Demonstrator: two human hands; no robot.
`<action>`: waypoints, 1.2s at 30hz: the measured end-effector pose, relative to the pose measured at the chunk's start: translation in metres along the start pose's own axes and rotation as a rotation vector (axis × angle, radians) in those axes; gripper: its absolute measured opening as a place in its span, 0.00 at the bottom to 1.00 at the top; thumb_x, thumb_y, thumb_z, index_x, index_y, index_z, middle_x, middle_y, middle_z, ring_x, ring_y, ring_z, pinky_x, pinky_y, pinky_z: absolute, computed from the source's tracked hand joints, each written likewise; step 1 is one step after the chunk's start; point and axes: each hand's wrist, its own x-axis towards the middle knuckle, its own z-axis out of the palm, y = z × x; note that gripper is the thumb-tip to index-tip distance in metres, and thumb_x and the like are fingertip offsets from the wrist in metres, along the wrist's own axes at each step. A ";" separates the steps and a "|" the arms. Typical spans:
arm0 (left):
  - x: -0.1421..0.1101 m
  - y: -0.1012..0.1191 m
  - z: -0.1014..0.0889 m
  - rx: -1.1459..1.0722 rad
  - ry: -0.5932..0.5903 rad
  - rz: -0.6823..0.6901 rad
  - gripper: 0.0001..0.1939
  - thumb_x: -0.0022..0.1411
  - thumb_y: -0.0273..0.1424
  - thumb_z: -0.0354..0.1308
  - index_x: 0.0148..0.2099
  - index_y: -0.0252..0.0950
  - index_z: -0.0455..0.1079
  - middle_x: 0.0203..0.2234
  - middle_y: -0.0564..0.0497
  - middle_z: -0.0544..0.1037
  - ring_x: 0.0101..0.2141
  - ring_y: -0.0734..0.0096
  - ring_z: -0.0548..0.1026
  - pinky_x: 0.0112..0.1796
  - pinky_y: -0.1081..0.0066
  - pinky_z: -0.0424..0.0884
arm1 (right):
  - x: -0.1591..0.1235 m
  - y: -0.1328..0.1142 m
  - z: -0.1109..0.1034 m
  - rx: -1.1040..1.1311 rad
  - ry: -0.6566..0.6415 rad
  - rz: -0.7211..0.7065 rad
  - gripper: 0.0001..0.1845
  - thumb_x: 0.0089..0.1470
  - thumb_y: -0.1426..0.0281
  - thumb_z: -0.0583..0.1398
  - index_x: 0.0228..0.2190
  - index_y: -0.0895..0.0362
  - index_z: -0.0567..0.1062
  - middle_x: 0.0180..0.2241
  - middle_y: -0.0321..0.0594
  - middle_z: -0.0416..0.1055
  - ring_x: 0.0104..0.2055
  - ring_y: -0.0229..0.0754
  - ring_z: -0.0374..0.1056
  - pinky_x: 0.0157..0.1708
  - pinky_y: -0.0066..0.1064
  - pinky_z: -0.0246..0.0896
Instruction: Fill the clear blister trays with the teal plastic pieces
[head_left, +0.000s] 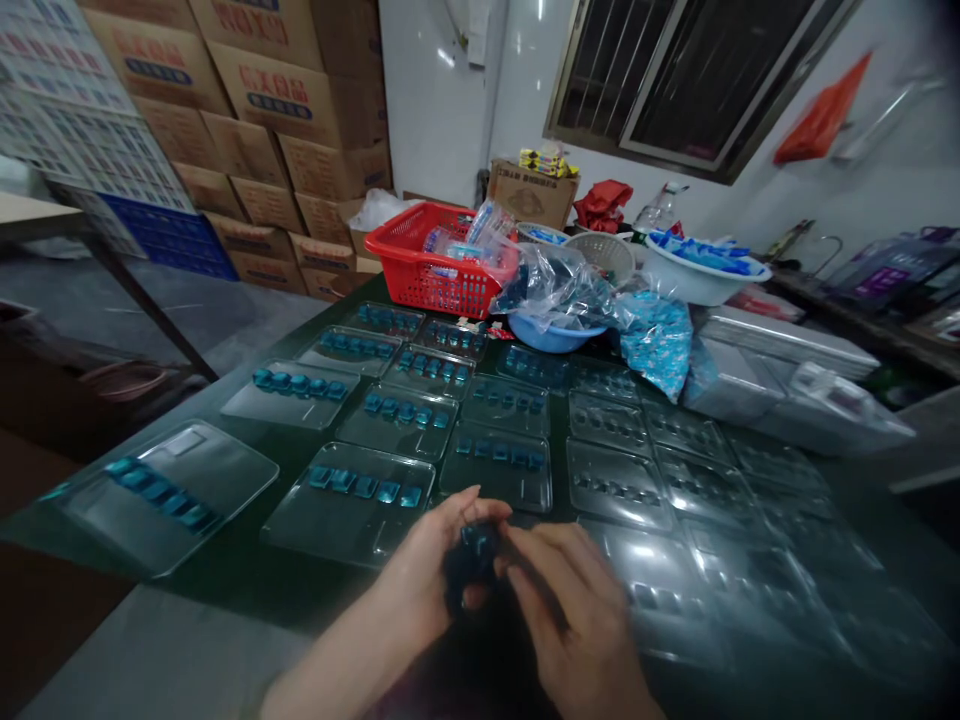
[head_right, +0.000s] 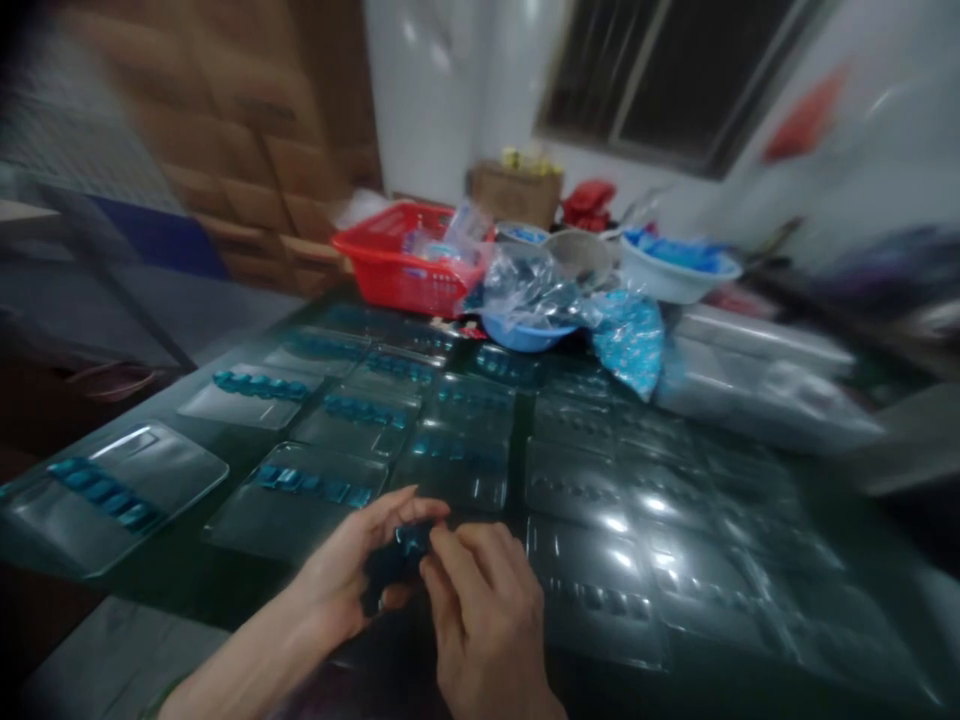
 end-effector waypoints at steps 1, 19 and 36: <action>-0.001 -0.002 0.004 0.025 0.027 0.003 0.18 0.49 0.43 0.54 0.35 0.33 0.69 0.22 0.52 0.68 0.18 0.77 0.66 0.13 0.80 0.51 | 0.004 -0.002 0.000 -0.024 -0.043 0.007 0.15 0.49 0.76 0.54 0.40 0.54 0.69 0.34 0.41 0.67 0.35 0.42 0.62 0.34 0.36 0.59; -0.005 -0.015 0.008 0.299 -0.025 0.113 0.15 0.51 0.42 0.52 0.31 0.34 0.67 0.17 0.51 0.68 0.18 0.75 0.65 0.13 0.81 0.46 | 0.002 0.014 0.005 0.441 0.101 0.346 0.06 0.49 0.76 0.54 0.30 0.56 0.68 0.32 0.39 0.67 0.34 0.39 0.64 0.33 0.28 0.62; 0.001 -0.034 0.022 0.322 0.067 0.124 0.11 0.45 0.36 0.61 0.24 0.33 0.68 0.12 0.55 0.65 0.13 0.82 0.59 0.12 0.82 0.47 | -0.015 0.014 0.008 0.379 0.230 0.362 0.05 0.46 0.76 0.57 0.29 0.57 0.70 0.26 0.36 0.66 0.28 0.36 0.64 0.27 0.26 0.60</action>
